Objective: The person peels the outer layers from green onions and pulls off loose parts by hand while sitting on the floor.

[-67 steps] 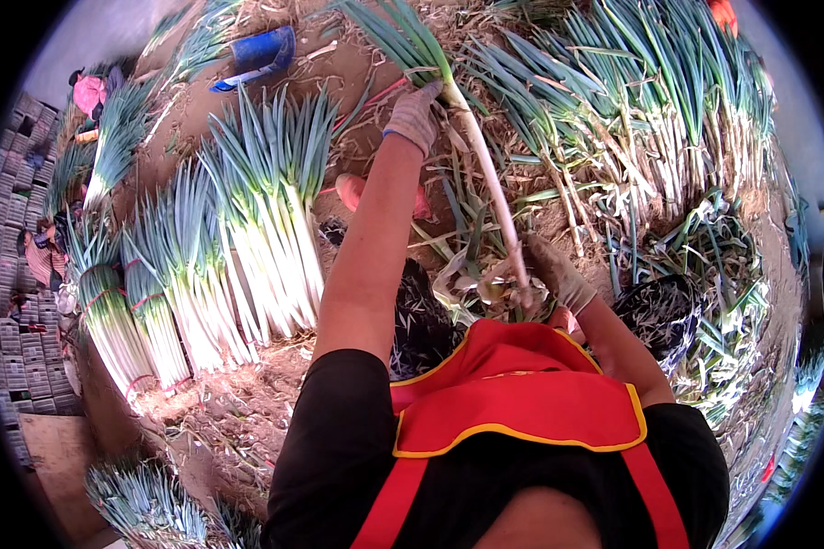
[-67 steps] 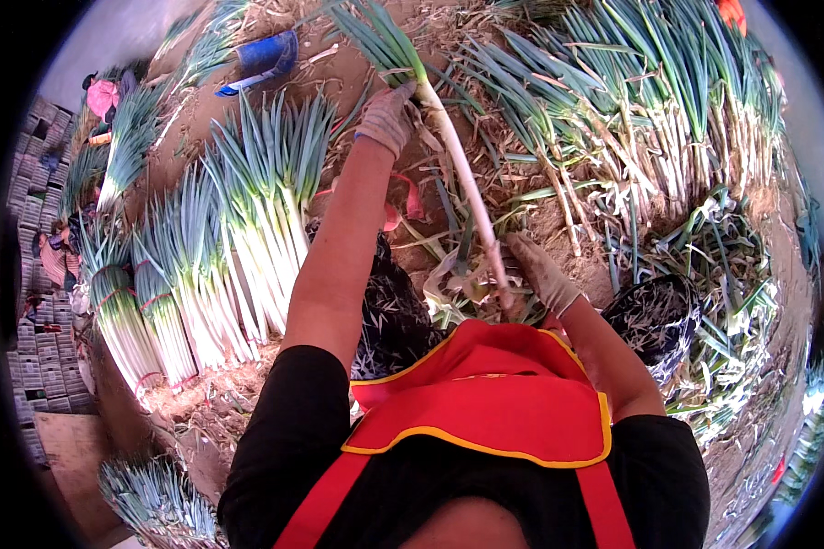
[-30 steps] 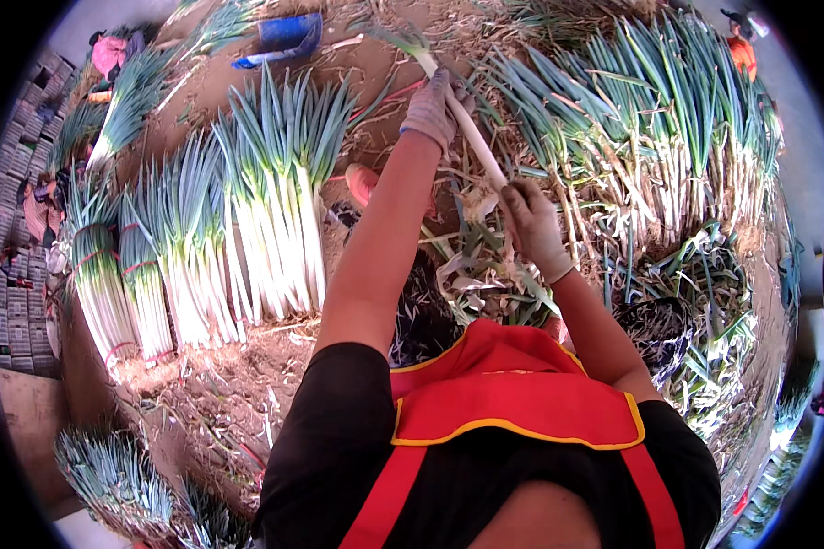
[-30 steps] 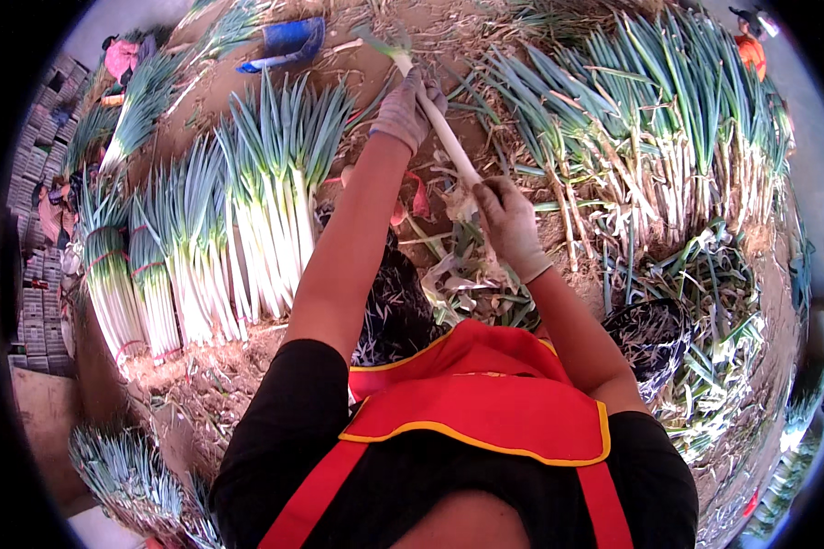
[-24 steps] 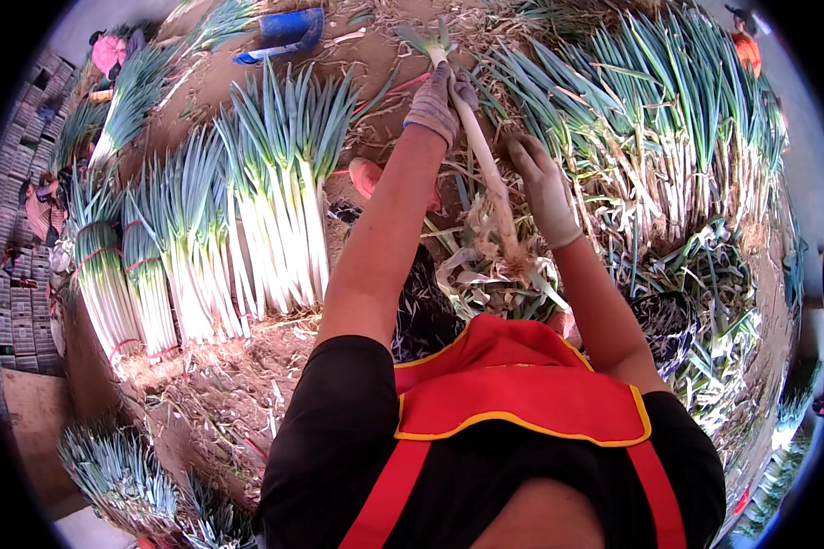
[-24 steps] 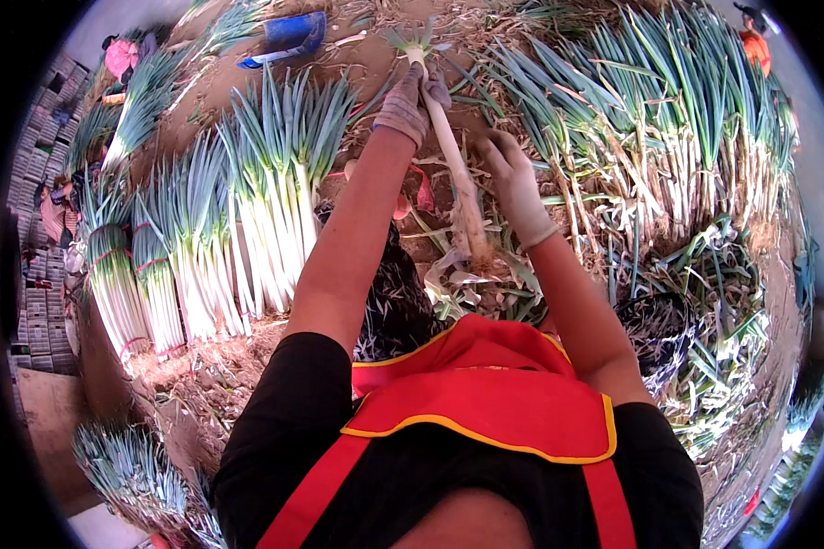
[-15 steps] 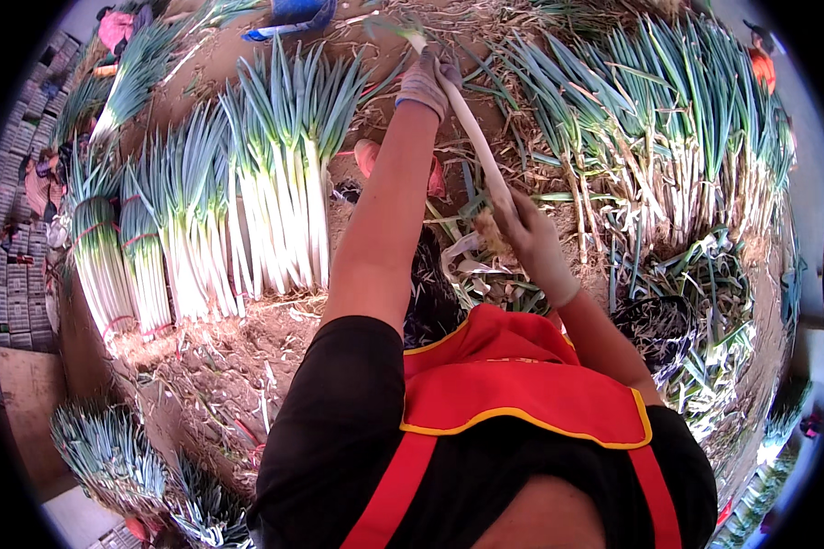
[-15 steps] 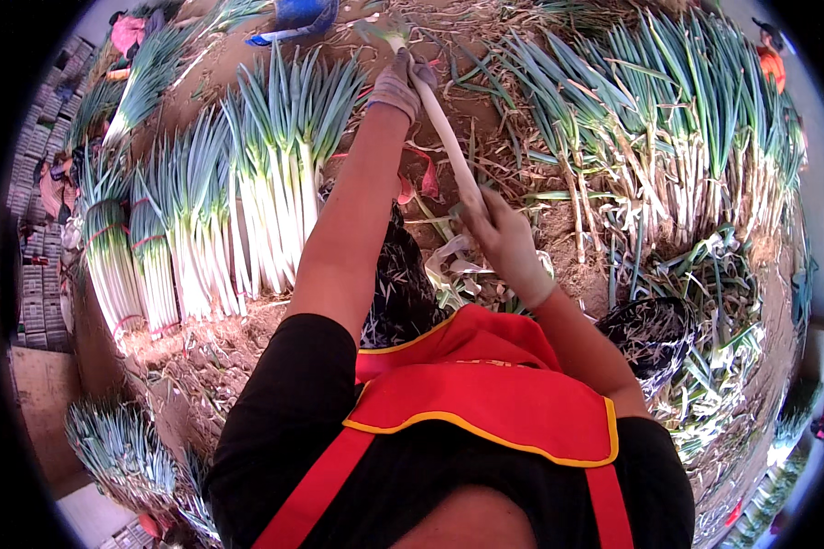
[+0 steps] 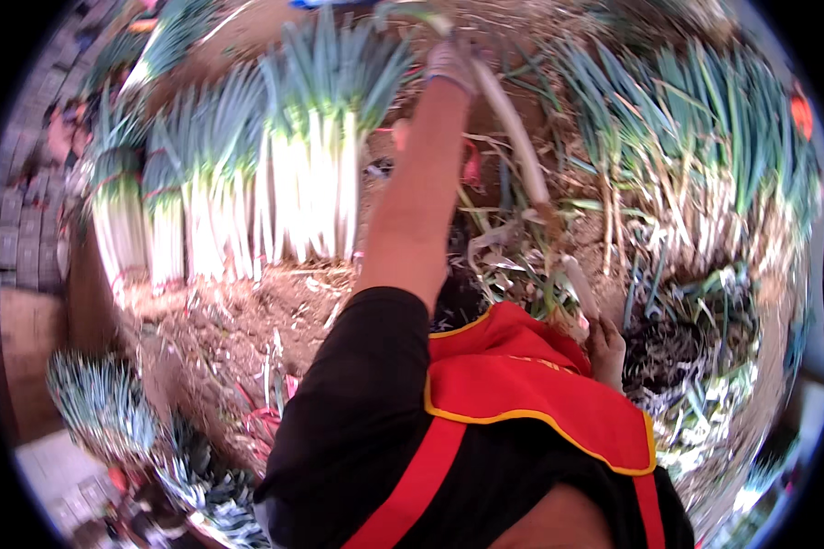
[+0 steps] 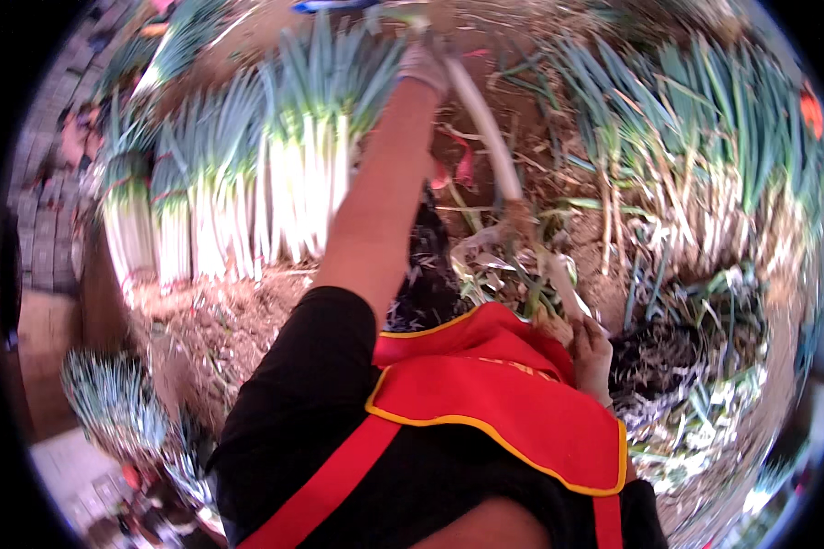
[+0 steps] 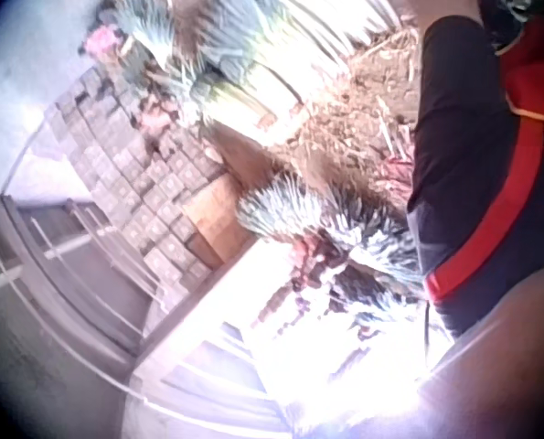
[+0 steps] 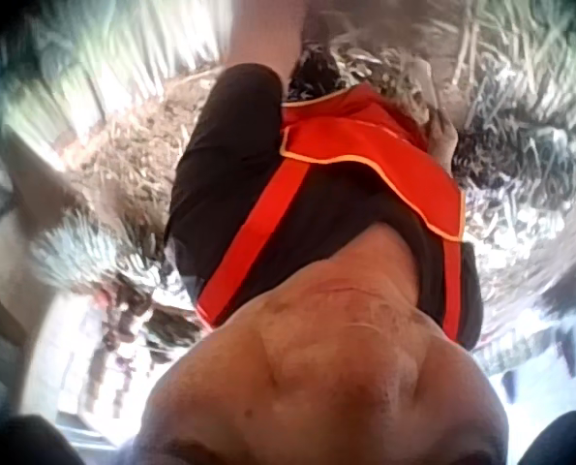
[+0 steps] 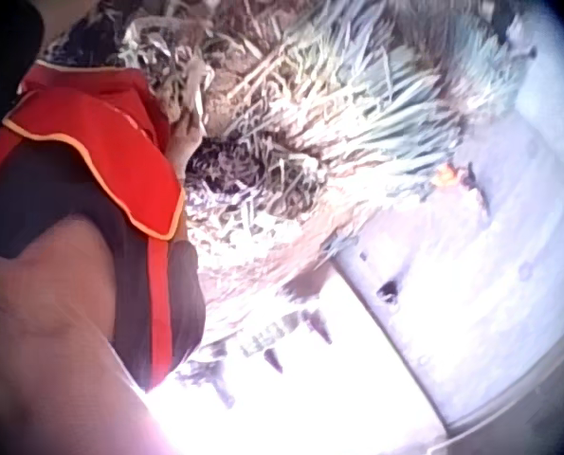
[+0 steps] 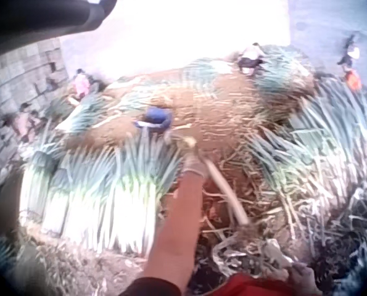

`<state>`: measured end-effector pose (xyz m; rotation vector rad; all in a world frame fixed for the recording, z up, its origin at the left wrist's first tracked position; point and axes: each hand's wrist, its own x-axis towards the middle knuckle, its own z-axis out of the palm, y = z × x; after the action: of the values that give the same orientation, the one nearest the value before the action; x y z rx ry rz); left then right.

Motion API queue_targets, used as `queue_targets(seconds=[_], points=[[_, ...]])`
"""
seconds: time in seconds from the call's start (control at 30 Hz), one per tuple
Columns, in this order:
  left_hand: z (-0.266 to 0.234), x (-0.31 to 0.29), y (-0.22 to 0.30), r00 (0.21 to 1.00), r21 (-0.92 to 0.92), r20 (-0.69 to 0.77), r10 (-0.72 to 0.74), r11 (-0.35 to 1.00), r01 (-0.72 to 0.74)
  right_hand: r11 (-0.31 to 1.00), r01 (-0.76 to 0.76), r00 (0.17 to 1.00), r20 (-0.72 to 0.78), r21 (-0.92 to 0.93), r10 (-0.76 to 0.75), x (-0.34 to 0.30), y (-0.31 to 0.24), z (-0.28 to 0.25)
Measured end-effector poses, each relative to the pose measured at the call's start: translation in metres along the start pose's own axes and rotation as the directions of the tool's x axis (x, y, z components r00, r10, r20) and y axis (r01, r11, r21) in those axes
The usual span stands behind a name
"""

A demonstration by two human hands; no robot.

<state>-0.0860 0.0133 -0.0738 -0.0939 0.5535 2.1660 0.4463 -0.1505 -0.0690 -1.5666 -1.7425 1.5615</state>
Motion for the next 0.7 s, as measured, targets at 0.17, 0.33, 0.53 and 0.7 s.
queue_targets(seconds=[0.17,0.33,0.53,0.7], points=[[0.069,-0.047,0.042,0.967,0.023,0.252,-0.017,1.0,0.011,0.728,0.51,0.805,-0.043,-0.459,-0.592,0.045,0.06,-0.007],[0.048,-0.068,0.143,0.896,0.396,0.4,-0.195,0.918,0.023,0.985,0.161,0.987,0.037,-0.06,-0.159,0.052,0.028,0.017],[-0.081,-0.055,0.226,0.942,0.896,0.336,-0.01,0.311,-0.316,0.996,-0.014,0.978,0.208,-0.083,0.031,0.065,0.017,0.053],[-0.164,-0.041,0.214,0.993,0.753,-0.025,0.115,0.656,-0.057,0.981,0.095,0.98,0.191,-0.171,-0.062,0.078,0.029,0.066]])
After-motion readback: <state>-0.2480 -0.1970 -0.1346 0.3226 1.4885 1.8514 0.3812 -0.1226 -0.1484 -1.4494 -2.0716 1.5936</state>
